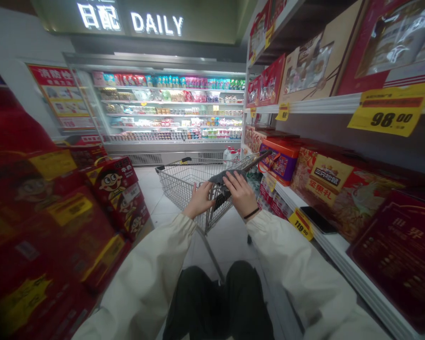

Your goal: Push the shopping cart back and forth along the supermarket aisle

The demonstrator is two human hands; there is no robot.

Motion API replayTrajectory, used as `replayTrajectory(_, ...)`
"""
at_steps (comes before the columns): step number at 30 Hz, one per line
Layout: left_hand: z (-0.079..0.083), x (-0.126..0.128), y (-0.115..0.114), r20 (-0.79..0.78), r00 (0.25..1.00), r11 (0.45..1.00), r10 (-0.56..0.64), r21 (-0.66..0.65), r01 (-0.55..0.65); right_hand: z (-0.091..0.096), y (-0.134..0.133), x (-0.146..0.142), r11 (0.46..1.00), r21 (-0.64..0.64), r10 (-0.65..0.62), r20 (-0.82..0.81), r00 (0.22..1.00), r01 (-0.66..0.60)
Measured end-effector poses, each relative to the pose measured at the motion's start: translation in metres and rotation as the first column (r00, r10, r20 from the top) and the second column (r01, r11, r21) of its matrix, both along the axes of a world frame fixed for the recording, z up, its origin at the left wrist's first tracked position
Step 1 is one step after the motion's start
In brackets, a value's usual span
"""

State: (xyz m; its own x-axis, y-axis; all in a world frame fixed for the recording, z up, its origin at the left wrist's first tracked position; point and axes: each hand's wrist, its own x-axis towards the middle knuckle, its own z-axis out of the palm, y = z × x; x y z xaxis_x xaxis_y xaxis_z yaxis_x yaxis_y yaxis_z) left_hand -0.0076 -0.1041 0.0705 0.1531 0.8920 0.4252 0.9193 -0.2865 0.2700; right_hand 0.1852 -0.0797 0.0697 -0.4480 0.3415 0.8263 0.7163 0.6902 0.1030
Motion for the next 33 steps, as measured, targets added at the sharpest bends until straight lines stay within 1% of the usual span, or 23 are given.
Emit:
replayTrajectory(4,0.003,0.010,0.002,-0.002,1.000,1.000,-0.014,0.022,0.014,0.000,0.006,0.015,1.000,-0.007,-0.012,-0.016,1.000,0.012)
replayTrajectory(12,0.003,0.042,-0.001,-0.006,0.999,0.999,-0.036,0.021,0.036,-0.004,0.009,0.046,0.997,0.038,-0.067,-0.010,0.998,0.067)
replayTrajectory(16,0.002,0.043,-0.003,0.006,0.999,0.999,-0.035,0.025,0.035,-0.007,0.009,0.050,0.998,0.023,-0.055,-0.026,0.998,0.055)
replayTrajectory(19,0.001,0.031,0.003,0.021,0.997,0.998,-0.069,0.003,0.069,-0.008,0.009,0.046,0.999,0.011,-0.048,-0.056,0.997,0.048)
replayTrajectory(22,-0.001,0.008,0.020,0.011,0.997,0.997,-0.072,-0.016,0.072,-0.009,0.009,0.041,0.998,0.017,-0.053,-0.072,0.996,0.054)
replayTrajectory(24,-0.006,-0.010,0.036,-0.008,0.999,0.998,0.037,-0.047,-0.037,-0.009,0.009,0.038,0.998,0.022,-0.063,-0.074,0.995,0.065)
replayTrajectory(26,-0.015,-0.028,0.055,-0.075,0.985,0.974,0.154,-0.153,-0.164,-0.009,0.008,0.036,0.996,0.023,-0.079,-0.075,0.994,0.081)
replayTrajectory(27,-0.020,-0.035,0.063,-0.119,0.975,0.953,0.185,-0.219,-0.208,-0.009,0.008,0.035,0.995,0.024,-0.091,-0.077,0.993,0.093)
replayTrajectory(30,-0.036,-0.048,0.082,-0.144,0.972,0.935,0.186,-0.278,-0.220,-0.011,0.008,0.032,0.991,0.031,-0.131,-0.086,0.988,0.134)
replayTrajectory(33,-0.049,-0.054,0.090,-0.147,0.974,0.944,0.171,-0.258,-0.205,-0.013,0.011,0.030,0.985,0.051,-0.159,-0.099,0.982,0.165)
